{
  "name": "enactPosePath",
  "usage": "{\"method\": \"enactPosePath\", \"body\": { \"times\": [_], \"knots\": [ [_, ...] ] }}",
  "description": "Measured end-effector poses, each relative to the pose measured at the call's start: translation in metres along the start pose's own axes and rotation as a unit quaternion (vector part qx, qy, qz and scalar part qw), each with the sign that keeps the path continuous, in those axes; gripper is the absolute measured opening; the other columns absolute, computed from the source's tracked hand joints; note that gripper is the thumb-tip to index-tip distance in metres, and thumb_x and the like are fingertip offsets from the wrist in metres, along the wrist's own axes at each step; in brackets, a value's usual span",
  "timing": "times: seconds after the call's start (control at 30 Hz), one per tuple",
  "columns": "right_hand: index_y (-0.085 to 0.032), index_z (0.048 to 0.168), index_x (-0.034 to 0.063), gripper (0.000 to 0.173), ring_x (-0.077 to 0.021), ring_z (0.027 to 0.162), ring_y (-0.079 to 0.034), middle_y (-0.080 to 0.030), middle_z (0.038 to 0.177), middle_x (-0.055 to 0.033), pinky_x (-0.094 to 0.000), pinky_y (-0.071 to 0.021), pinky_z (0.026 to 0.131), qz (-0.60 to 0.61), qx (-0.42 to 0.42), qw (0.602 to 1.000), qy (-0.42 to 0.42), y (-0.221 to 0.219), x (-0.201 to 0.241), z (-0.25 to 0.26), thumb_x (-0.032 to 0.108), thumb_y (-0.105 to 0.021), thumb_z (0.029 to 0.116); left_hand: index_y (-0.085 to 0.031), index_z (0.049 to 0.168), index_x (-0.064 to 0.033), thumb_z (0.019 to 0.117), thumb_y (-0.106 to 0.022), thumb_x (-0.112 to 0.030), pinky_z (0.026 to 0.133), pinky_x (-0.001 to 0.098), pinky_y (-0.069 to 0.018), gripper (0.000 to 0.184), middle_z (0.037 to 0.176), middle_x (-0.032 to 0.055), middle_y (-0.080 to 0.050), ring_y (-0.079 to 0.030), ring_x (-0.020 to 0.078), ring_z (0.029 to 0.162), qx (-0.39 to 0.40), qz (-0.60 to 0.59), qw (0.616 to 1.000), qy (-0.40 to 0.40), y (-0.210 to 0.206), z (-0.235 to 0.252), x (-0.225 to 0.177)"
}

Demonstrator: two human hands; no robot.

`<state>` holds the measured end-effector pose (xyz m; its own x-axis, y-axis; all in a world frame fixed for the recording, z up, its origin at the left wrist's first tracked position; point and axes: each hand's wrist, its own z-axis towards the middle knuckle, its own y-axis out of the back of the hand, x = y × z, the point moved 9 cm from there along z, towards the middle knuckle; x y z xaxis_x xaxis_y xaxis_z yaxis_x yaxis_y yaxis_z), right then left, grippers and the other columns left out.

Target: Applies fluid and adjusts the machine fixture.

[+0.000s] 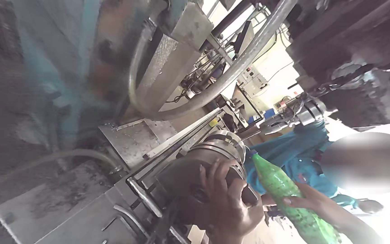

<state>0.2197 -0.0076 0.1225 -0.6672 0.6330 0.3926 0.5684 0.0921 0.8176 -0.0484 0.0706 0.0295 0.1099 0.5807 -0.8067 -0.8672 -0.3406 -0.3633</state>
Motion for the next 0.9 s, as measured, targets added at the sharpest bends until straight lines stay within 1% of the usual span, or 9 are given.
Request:
{"method": "enactPosePath", "body": {
  "times": [0.17,0.33,0.43,0.57,0.67,0.73,0.8,0.87,0.9],
  "knots": [
    [-0.065,0.120,0.0147,0.068,-0.0163,0.084,-0.075,-0.076,0.097,-0.0026,-0.0361,-0.0639,0.076,0.011,0.000,1.000,0.004,-0.001,0.003,0.000,0.051,-0.085,0.0666,-0.046,0.104,-0.0219,0.0729,-0.074,-0.033,0.121,0.0624,-0.0167,0.043,0.128,0.0043,-0.061,-0.047,0.0267,0.138,-0.002,-0.003,1.000,-0.003,-0.001,-0.001,0.000],
    [-0.065,0.121,0.0148,0.069,-0.0164,0.086,-0.075,-0.076,0.098,-0.0027,-0.0364,-0.0638,0.077,0.008,0.008,1.000,0.005,-0.002,0.001,0.003,0.053,-0.084,0.0671,-0.045,0.104,-0.0222,0.0723,-0.074,-0.034,0.122,0.0607,-0.0159,0.045,0.129,0.0034,-0.061,-0.045,0.0256,0.139,0.005,0.001,1.000,-0.011,-0.001,-0.001,-0.001],
    [-0.065,0.123,0.0146,0.072,-0.0172,0.086,-0.075,-0.075,0.099,-0.0034,-0.0373,-0.0638,0.077,0.006,0.011,1.000,0.001,0.000,-0.004,0.006,0.055,-0.084,0.0668,-0.045,0.105,-0.0214,0.0709,-0.076,-0.034,0.122,0.0608,-0.0171,0.048,0.128,0.0043,-0.062,-0.047,0.0256,0.138,0.003,0.003,1.000,-0.012,-0.001,0.000,-0.002],
    [-0.064,0.124,0.0140,0.071,-0.0194,0.085,-0.075,-0.076,0.099,-0.0054,-0.0382,-0.0643,0.076,0.036,0.028,0.999,0.008,0.000,-0.009,0.008,0.052,-0.085,0.0681,-0.045,0.104,-0.0212,0.0713,-0.076,-0.035,0.122,0.0621,-0.0165,0.047,0.126,0.0045,-0.061,-0.047,0.0260,0.137,-0.003,0.005,1.000,-0.011,-0.002,-0.001,-0.001],
    [-0.064,0.123,0.0135,0.066,-0.0192,0.085,-0.075,-0.076,0.099,-0.0056,-0.0376,-0.0641,0.076,0.065,0.043,0.997,0.018,-0.001,-0.013,0.010,0.048,-0.083,0.0707,-0.045,0.106,-0.0203,0.0714,-0.077,-0.036,0.122,0.0618,-0.0176,0.050,0.128,0.0059,-0.061,-0.047,0.0266,0.138,-0.005,0.002,1.000,-0.005,-0.002,-0.004,0.000],
    [-0.064,0.122,0.0127,0.064,-0.0193,0.084,-0.075,-0.076,0.098,-0.0055,-0.0377,-0.0642,0.075,0.082,0.051,0.995,0.027,0.000,-0.016,0.012,0.047,-0.083,0.0709,-0.045,0.108,-0.0190,0.0690,-0.078,-0.033,0.122,0.0624,-0.0202,0.053,0.128,0.0080,-0.061,-0.048,0.0287,0.137,-0.013,0.004,1.000,-0.006,-0.001,-0.005,-0.001],
    [-0.064,0.122,0.0121,0.063,-0.0195,0.084,-0.075,-0.076,0.098,-0.0056,-0.0376,-0.0645,0.075,0.095,0.066,0.992,0.039,0.000,-0.017,0.014,0.046,-0.082,0.0719,-0.045,0.109,-0.0182,0.0670,-0.079,-0.033,0.122,0.0620,-0.0212,0.057,0.128,0.0086,-0.060,-0.048,0.0294,0.137,-0.016,0.016,1.000,-0.005,-0.002,-0.005,-0.001],
    [-0.064,0.122,0.0127,0.062,-0.0192,0.083,-0.075,-0.076,0.097,-0.0052,-0.0373,-0.0645,0.074,0.103,0.082,0.990,0.049,0.001,-0.018,0.015,0.045,-0.082,0.0723,-0.044,0.111,-0.0161,0.0647,-0.080,-0.032,0.122,0.0619,-0.0228,0.060,0.129,0.0112,-0.060,-0.048,0.0315,0.136,-0.017,0.024,1.000,-0.004,-0.002,-0.005,-0.002],
    [-0.063,0.123,0.0129,0.063,-0.0192,0.083,-0.075,-0.076,0.098,-0.0052,-0.0373,-0.0643,0.075,0.105,0.090,0.989,0.052,0.001,-0.021,0.017,0.046,-0.081,0.0724,-0.044,0.111,-0.0150,0.0630,-0.080,-0.031,0.122,0.0610,-0.0250,0.063,0.130,0.0129,-0.059,-0.048,0.0325,0.136,-0.016,0.027,0.999,-0.002,-0.002,-0.005,-0.003]
  ]
}}
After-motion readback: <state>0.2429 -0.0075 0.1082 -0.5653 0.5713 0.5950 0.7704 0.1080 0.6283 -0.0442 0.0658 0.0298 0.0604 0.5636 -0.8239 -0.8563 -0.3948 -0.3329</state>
